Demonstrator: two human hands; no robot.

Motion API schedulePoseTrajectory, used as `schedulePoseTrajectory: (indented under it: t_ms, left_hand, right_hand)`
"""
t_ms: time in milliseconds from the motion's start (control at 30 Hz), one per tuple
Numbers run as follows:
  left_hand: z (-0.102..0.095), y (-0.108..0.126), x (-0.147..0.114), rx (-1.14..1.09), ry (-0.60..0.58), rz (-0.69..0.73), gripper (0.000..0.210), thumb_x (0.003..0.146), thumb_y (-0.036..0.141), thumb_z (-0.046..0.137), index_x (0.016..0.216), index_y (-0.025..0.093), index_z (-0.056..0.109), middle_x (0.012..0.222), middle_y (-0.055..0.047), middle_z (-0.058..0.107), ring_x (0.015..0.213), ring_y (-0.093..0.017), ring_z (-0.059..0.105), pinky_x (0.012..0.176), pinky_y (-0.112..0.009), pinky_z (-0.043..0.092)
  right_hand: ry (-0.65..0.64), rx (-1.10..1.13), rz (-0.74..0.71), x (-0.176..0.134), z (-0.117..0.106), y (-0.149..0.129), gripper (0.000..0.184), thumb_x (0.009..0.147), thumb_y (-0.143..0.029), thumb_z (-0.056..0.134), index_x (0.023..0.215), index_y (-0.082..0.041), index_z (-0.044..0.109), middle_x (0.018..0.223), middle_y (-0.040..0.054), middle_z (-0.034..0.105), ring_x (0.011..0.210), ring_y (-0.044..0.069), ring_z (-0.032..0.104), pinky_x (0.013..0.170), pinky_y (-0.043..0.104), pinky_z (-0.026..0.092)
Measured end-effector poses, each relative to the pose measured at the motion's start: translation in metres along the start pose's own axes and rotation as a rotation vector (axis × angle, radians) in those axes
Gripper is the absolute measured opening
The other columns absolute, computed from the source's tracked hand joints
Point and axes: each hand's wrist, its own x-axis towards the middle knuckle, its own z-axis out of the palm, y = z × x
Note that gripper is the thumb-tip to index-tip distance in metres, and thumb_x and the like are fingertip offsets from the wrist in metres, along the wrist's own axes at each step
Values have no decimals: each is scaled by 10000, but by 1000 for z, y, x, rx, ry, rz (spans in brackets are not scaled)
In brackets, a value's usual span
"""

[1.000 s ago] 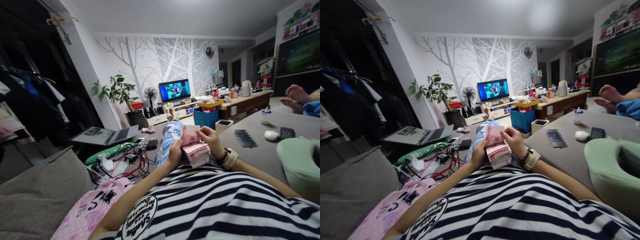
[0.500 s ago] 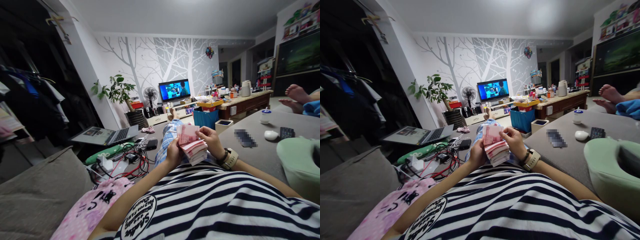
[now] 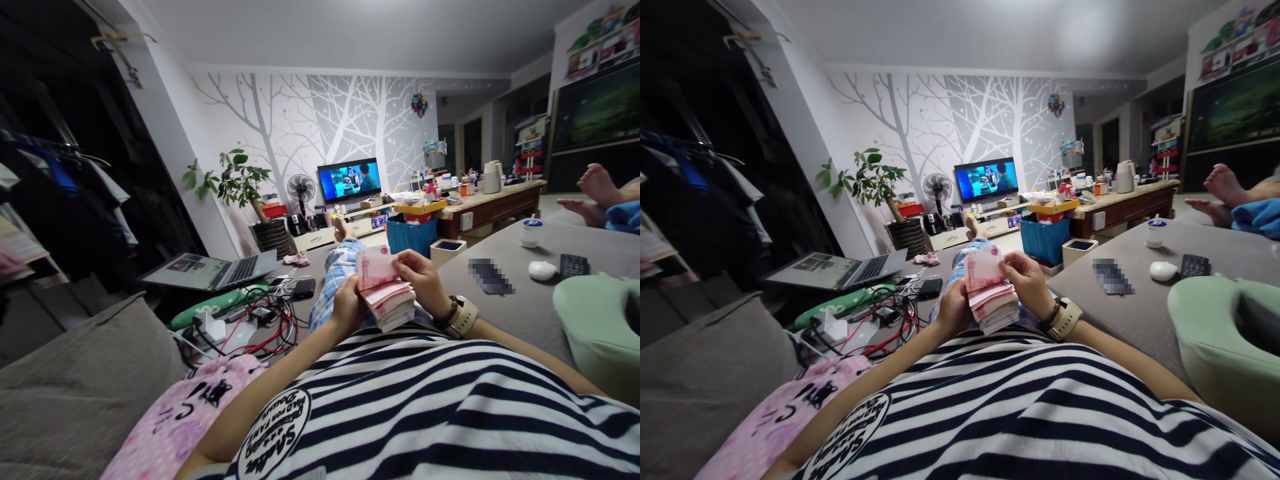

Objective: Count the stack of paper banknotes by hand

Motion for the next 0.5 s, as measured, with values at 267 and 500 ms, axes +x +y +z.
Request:
schedulePoseTrajectory:
  t_ms: [267,500]
  left_hand:
    - [2,4,0,-99,-30,-60,245,783,273,468,611,207,630,653,-1,620,590,-145,498,640,-269,438]
    - [0,11,1,-35,9,-39,227,766,278,526,576,209,630,651,-18,629,648,-170,529,663,-284,447]
  right_hand:
    - [7,-22,-21,0,-2,-4,236,784,-410,600,700,-196,543,582,-35,423,526,105,355,496,252,294]
    - [6,-45,-29,1,-3,-5,257,787,-423,596,703,-186,546,589,-29,435,537,102,371,494,243,310]
